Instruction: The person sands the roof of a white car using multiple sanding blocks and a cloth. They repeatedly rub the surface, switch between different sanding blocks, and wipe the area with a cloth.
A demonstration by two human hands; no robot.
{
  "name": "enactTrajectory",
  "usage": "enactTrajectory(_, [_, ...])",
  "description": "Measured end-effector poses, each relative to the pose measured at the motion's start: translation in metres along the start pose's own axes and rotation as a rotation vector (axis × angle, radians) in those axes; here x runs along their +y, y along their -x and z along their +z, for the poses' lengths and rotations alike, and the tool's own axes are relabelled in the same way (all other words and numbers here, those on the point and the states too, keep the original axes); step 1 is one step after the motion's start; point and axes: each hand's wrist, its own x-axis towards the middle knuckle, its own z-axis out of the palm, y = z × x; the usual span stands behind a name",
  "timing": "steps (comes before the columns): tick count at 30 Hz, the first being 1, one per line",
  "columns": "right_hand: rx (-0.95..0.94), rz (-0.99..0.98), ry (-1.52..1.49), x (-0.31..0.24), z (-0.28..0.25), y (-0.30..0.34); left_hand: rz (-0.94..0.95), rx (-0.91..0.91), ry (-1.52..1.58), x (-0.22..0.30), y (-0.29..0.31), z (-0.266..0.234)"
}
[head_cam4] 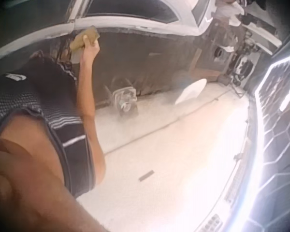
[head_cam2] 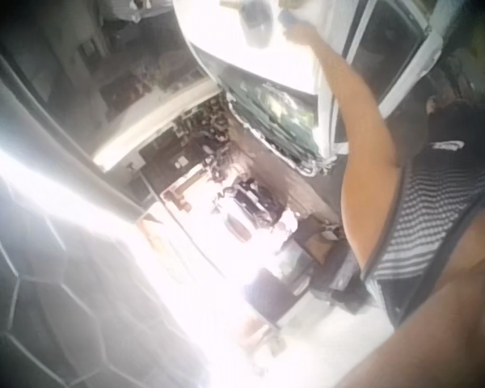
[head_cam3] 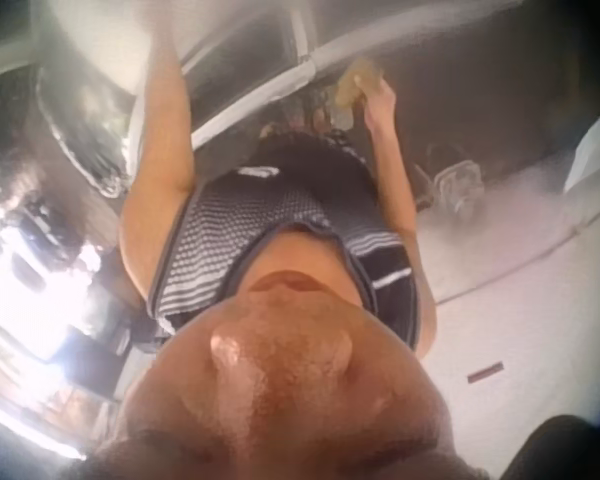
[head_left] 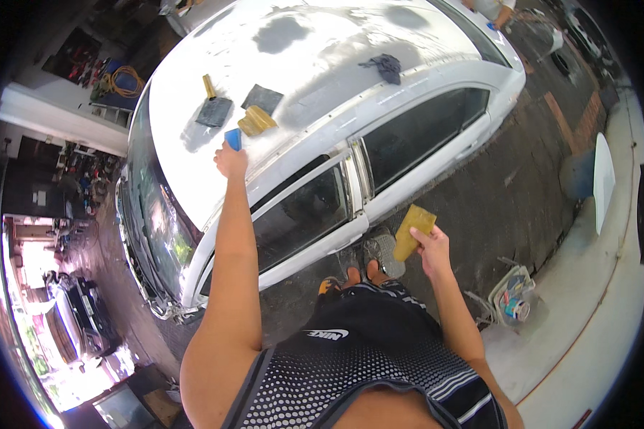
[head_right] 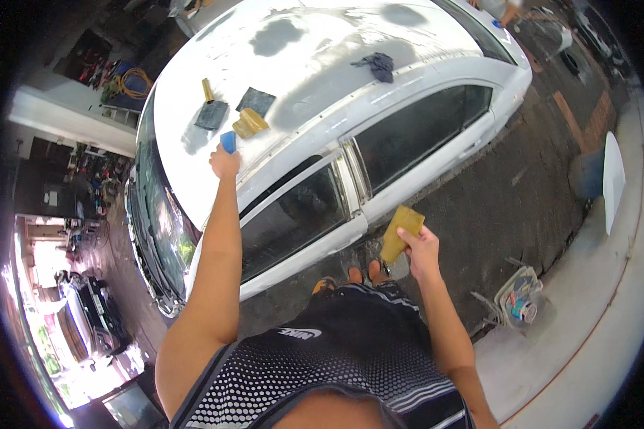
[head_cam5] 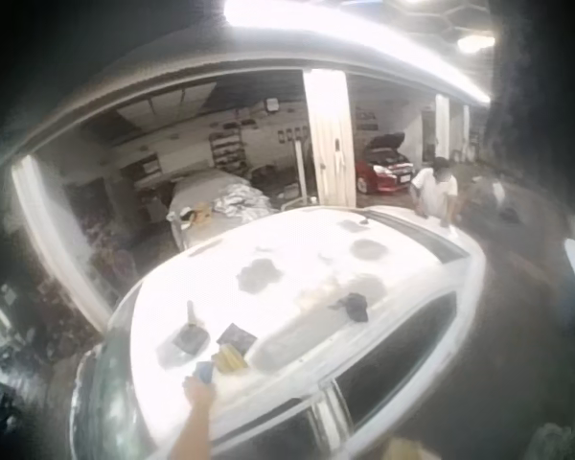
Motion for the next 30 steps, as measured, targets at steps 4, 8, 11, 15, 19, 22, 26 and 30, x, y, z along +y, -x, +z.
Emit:
enactTrajectory(4, [0.068,-0.054,-0.003,-0.012,0.002,-0.007,-0.087,-0.047,0.160,0.005,0.025,0.020])
enactTrajectory(8, [-0.066,-0.004,0.032,-0.007,0.015,-0.016,-0.038,-0.014,0.238,-0.011,0.032,0.030])
enactTrajectory(11, [-0.102,-0.007,0.020,-0.018,0.035,-0.029,-0.258,-0.043,0.282,0.027,0.025,0.015])
enactTrajectory(15, [-0.167,0.021,0.071,-0.012,0.031,-0.026,-0.435,-0.173,0.212,0.075,0.027,-0.003])
enactTrajectory(19, [-0.149,0.056,0.086,-0.001,0.035,-0.012,-0.499,-0.186,0.237,0.068,-0.004,-0.007])
enactTrajectory(22, [-0.109,0.088,0.041,0.003,0.017,-0.005,-0.555,-0.206,0.267,0.079,-0.002,-0.001])
enactTrajectory(26, [-0.096,0.086,-0.041,0.002,-0.009,0.000,-0.545,-0.110,0.276,0.075,0.006,0.004])
enactTrajectory(30, [-0.108,0.067,-0.082,0.000,-0.021,-0.002,-0.570,-0.058,1.032,0.035,0.008,-0.004])
